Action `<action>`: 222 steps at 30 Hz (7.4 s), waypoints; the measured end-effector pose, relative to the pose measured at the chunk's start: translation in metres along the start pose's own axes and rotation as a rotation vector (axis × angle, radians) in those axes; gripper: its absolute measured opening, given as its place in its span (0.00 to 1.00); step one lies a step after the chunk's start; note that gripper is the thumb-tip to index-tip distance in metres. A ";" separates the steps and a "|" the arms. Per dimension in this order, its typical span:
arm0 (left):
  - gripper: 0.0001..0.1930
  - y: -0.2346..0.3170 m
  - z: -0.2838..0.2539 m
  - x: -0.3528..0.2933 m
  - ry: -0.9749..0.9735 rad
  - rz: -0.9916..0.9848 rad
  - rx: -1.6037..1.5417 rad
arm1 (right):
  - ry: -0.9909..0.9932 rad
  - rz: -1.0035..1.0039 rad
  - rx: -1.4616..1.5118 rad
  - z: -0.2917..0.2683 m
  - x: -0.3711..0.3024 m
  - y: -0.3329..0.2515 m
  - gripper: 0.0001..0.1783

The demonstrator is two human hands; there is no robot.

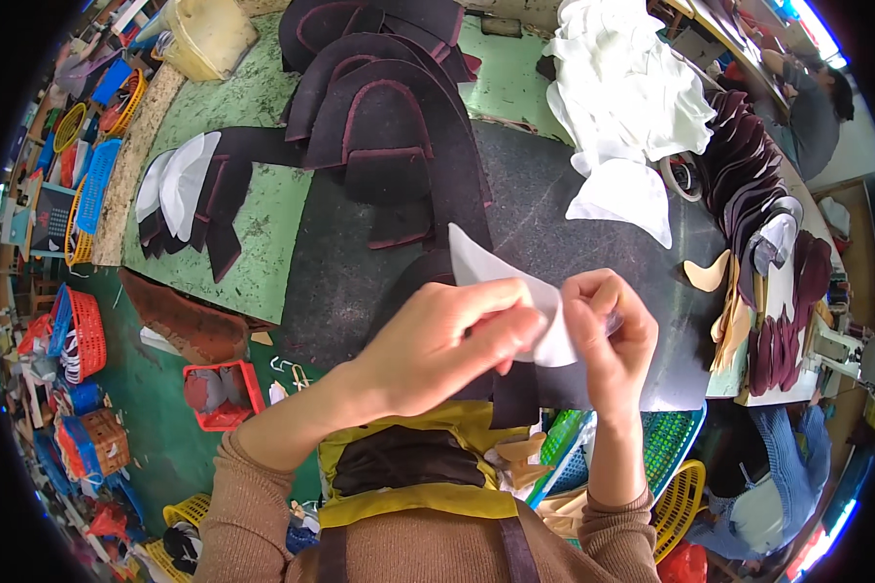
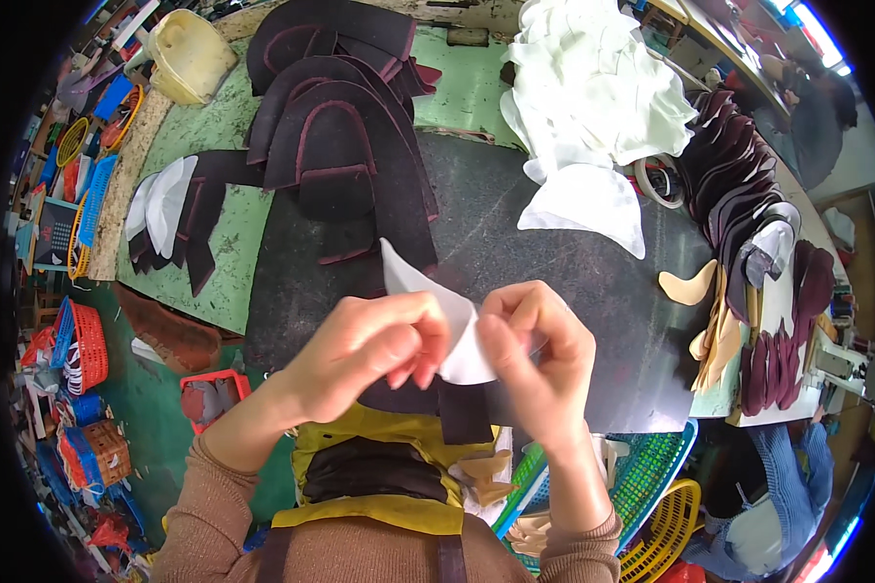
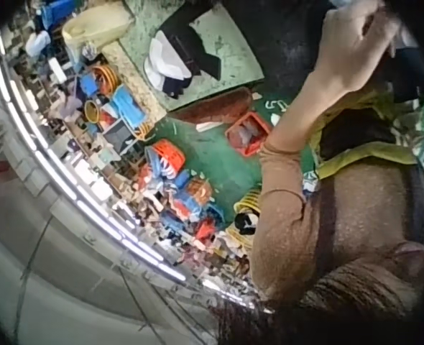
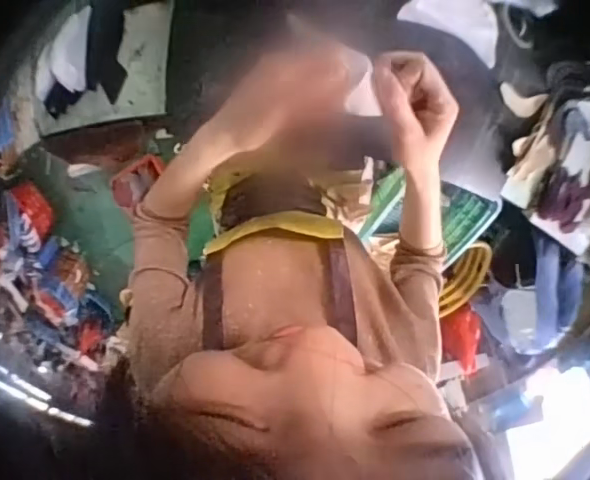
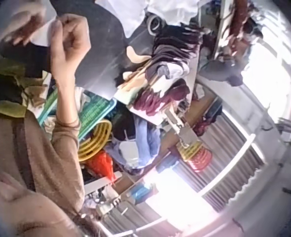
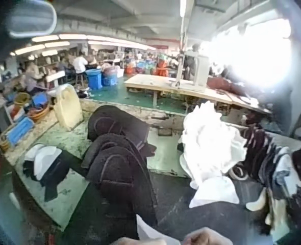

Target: The person peels the backing from foam pads and attaches the pads and reinforcement pieces onto fabric shoe uppers on a worktable by hand.

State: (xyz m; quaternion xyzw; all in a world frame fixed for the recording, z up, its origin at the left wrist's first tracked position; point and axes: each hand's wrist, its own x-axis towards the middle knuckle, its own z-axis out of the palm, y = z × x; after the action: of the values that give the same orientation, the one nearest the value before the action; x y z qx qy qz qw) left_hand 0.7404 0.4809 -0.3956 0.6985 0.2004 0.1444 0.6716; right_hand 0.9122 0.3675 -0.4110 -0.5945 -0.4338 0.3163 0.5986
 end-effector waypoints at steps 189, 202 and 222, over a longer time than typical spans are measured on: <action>0.16 -0.042 -0.103 -0.020 0.103 -0.473 0.143 | -0.433 0.377 -0.490 0.041 0.078 0.021 0.13; 0.38 -0.071 -0.036 -0.024 0.072 0.232 0.636 | -0.434 0.710 -0.193 0.017 0.073 0.023 0.15; 0.37 -0.070 0.001 -0.036 0.154 0.263 0.897 | -0.196 0.153 -0.781 0.014 -0.008 0.006 0.15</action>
State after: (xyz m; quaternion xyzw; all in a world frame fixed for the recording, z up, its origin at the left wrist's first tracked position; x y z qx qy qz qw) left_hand 0.7033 0.4637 -0.4626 0.9264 0.2019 0.1786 0.2628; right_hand 0.8966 0.3669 -0.4196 -0.7746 -0.5309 0.2264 0.2586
